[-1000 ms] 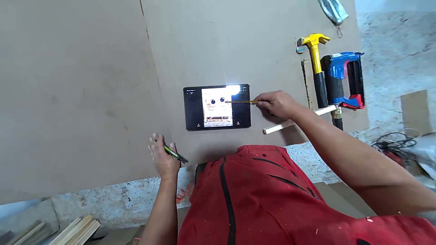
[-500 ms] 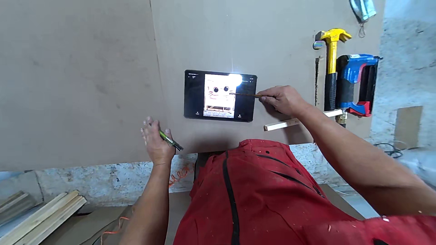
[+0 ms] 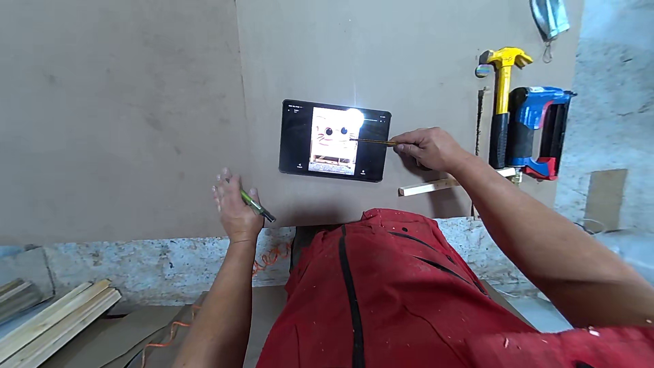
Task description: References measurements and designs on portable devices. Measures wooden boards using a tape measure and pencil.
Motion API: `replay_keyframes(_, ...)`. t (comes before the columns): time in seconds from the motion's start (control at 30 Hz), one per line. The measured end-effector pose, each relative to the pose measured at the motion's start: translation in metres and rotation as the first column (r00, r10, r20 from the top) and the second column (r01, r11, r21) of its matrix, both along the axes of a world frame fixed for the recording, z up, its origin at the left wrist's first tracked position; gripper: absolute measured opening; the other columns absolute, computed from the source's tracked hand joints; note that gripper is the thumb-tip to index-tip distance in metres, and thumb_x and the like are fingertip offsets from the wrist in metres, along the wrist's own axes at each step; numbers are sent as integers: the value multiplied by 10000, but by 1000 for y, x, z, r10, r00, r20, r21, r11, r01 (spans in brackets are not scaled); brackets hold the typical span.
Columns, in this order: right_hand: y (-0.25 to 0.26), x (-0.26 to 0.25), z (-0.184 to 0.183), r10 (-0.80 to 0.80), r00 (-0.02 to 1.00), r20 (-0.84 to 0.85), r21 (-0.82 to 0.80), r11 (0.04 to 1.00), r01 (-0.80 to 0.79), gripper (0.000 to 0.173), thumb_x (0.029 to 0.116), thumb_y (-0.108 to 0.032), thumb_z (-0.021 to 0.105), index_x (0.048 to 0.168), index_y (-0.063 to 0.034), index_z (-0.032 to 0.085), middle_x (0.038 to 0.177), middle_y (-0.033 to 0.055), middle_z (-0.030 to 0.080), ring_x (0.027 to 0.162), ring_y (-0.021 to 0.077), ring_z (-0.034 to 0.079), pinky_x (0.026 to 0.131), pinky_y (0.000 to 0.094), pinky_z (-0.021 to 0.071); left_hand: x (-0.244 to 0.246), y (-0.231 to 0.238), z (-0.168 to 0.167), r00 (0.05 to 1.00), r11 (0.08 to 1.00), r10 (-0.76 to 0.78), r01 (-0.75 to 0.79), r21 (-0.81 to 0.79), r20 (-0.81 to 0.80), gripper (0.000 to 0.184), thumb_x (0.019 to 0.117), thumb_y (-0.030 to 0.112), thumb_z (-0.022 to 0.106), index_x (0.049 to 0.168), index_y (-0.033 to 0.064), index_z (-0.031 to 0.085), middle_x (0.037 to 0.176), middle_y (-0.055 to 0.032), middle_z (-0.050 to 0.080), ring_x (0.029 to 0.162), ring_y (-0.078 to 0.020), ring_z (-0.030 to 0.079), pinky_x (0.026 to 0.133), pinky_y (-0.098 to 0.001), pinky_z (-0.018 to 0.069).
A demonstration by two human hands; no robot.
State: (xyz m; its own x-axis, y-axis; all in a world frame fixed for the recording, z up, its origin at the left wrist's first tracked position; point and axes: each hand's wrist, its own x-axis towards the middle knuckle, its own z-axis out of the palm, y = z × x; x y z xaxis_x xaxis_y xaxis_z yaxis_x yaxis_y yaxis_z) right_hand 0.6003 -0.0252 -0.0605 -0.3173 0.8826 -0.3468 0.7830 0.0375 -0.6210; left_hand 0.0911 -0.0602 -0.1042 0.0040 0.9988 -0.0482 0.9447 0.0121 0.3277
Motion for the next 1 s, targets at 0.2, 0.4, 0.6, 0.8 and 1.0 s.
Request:
replay_keyframes(0.2,0,1,0,-1,1000,7,4,1000,1,292,1077,-324,513,1257,-286,740,1126,-1,759,1029,163,713,931,493,557,0,2,0,1000,1000,-11,11,7,-2,594,1055,468,364,1518,106,455,1677,-104,314,1581,-274,213,1291,-512,147)
replay_keyframes(0.4,0,1,0,1,1000,7,-3,1000,-1,297,1081,-306,505,1266,-279,735,1058,7,759,960,160,714,893,482,567,-1,1,-2,1000,1000,-9,9,-2,-5,593,1050,466,361,1512,107,456,1675,-106,317,1581,-260,216,1293,-501,144)
replay_keyframes(0.6,0,2,0,4,1000,5,-4,1000,-4,294,1078,-317,513,1267,-271,735,1126,12,757,1023,168,715,933,491,558,-1,1,-3,1000,1000,-6,6,-2,-9,598,1050,476,357,1516,115,456,1676,-100,316,1579,-262,222,1291,-509,147)
replay_keyframes(0.8,-1,2,-3,9,1000,13,13,1000,-9,298,1078,-323,511,1272,-291,734,1159,-1,755,1065,166,709,957,491,550,-1,1,-3,1000,1000,-11,11,23,-5,592,1054,471,362,1513,110,464,1671,-97,329,1578,-260,227,1291,-510,152)
replay_keyframes(1.0,-1,2,-1,5,1000,2,5,1000,-5,296,1076,-318,516,1274,-283,732,1175,0,752,1080,166,707,965,496,548,1,2,0,1000,1000,-9,9,13,7,594,1056,475,362,1518,113,457,1674,-99,324,1579,-258,224,1292,-508,148)
